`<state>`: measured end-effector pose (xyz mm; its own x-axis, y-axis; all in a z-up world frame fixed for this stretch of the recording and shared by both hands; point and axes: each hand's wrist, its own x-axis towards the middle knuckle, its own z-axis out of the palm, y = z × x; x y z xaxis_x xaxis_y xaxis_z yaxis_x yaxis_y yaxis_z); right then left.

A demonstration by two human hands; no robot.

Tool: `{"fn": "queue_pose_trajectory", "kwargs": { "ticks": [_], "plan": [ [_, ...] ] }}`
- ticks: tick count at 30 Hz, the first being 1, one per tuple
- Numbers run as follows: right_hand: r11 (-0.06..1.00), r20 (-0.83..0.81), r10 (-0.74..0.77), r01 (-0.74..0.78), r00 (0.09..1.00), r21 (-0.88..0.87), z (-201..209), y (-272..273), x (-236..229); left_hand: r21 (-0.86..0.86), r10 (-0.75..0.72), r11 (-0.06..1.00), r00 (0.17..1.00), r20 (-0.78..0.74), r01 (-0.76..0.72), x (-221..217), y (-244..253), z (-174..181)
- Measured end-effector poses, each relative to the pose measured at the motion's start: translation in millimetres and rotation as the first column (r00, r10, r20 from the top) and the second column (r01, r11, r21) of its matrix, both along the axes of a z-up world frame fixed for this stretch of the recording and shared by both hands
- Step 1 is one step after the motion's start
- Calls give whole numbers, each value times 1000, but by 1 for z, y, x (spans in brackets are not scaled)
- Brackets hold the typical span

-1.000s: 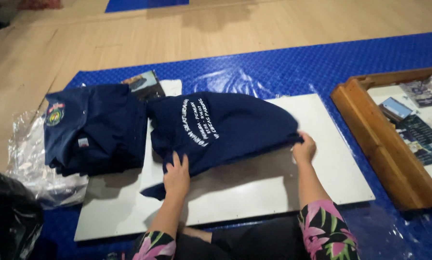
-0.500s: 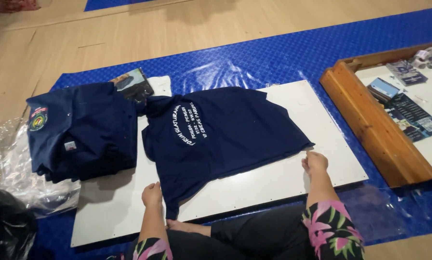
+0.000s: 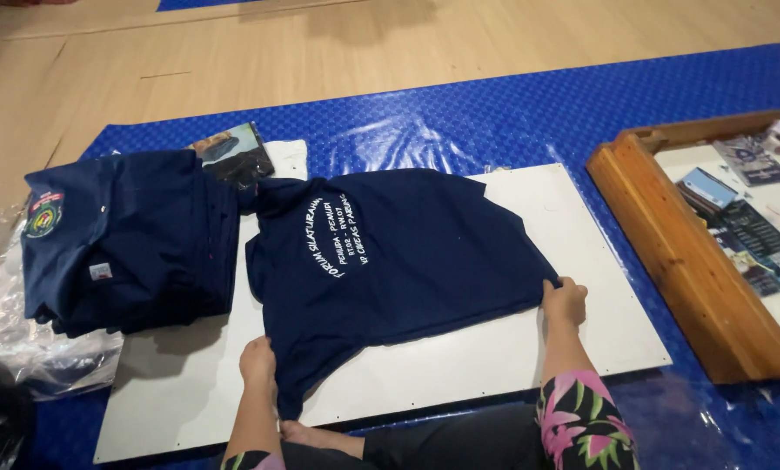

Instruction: The person folds several shirts one by one on a white board placed on the floor, smoothing the fabric and aligning the collars and sleeves.

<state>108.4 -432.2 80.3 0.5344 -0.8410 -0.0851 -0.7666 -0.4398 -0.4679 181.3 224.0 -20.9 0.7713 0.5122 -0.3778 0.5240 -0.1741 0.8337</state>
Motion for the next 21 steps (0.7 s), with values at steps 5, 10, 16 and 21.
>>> {"fn": "queue_pose_trajectory", "kwargs": {
  "ticks": [5, 10, 16, 21],
  "plan": [
    [998, 16, -9, 8, 1000, 60, 2, 0, 11, 108, -176, 976, 976, -127, 190, -24, -29, 78],
    [996, 6, 4, -5, 1000, 88, 3, -5, 7, -92, 246, 967, 961, 127, -236, -15, -20, 58],
    [998, -99, 47, -50, 994, -31, 11, 1, 7, -32, 157, 987, 986, -48, -158, -18, -2, 38],
    [994, 378, -7, -33, 926, 101, -75, -64, 29, -170, 291, 947, 953, 89, -273, -28, -19, 71]
  ]
}}
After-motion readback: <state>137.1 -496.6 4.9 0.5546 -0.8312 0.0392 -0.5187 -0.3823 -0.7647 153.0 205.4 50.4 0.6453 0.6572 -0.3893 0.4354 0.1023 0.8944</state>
